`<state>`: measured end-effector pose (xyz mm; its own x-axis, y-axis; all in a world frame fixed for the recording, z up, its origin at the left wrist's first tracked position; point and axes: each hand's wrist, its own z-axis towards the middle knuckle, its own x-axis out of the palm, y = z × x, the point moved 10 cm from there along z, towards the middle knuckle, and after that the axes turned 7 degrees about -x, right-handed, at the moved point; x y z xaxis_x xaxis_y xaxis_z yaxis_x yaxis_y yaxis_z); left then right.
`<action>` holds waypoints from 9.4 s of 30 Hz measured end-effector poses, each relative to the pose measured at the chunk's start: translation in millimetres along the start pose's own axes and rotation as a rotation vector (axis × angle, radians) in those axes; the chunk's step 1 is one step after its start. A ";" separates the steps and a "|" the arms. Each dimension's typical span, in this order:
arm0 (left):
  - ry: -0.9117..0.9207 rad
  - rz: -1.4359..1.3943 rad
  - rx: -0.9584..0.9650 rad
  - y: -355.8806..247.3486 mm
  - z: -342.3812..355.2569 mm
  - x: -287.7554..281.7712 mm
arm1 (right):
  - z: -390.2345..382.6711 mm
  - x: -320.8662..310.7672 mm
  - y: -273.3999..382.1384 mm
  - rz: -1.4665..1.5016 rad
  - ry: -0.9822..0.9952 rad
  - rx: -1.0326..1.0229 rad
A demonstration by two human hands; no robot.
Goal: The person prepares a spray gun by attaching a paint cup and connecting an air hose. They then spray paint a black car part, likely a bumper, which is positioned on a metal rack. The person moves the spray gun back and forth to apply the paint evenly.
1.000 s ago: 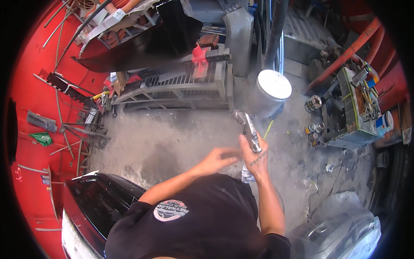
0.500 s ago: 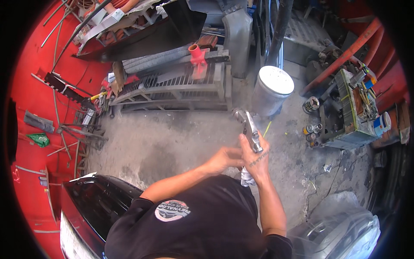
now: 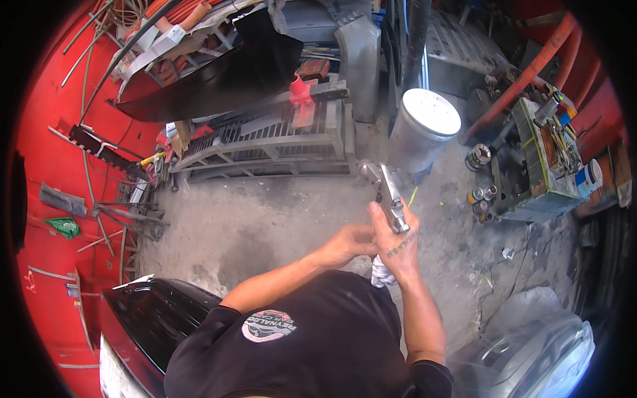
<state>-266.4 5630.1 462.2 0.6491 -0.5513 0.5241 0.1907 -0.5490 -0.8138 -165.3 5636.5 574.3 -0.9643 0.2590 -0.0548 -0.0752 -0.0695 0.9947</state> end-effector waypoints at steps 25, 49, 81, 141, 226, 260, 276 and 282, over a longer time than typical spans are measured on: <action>0.028 0.000 -0.030 15.0 17.4 17.0 | 0.0 -18.0 -9.4 -0.078 0.065 0.033; -0.352 -0.067 0.274 -104.2 7.6 -28.7 | -8.4 -27.0 -10.1 -0.087 0.080 0.005; -0.152 0.166 0.034 -35.5 -12.4 15.6 | 39.3 -24.8 70.4 0.058 0.043 -0.151; -0.475 -1.026 1.038 -334.4 -107.0 -725.0 | 17.1 113.0 87.9 -0.290 -0.103 -0.238; -0.531 -0.857 0.832 -283.1 -122.2 -723.3 | 34.0 145.5 83.6 -0.228 -0.164 -0.195; -0.622 0.333 -0.685 246.4 -101.0 -486.5 | 100.0 88.0 373.6 -0.533 -0.017 -0.513; -0.703 0.348 -0.641 251.0 -126.4 -525.1 | 115.2 172.9 383.9 -0.567 0.138 -0.481; -0.667 0.314 -0.665 261.1 -118.1 -533.3 | 120.4 201.2 386.9 -0.554 0.213 -0.405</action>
<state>-649.8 5706.6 0.0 0.9197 -0.3778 -0.1064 -0.3805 -0.7916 -0.4781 -357.9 5777.7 958.5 -0.7826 0.1688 -0.5992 -0.6163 -0.3453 0.7077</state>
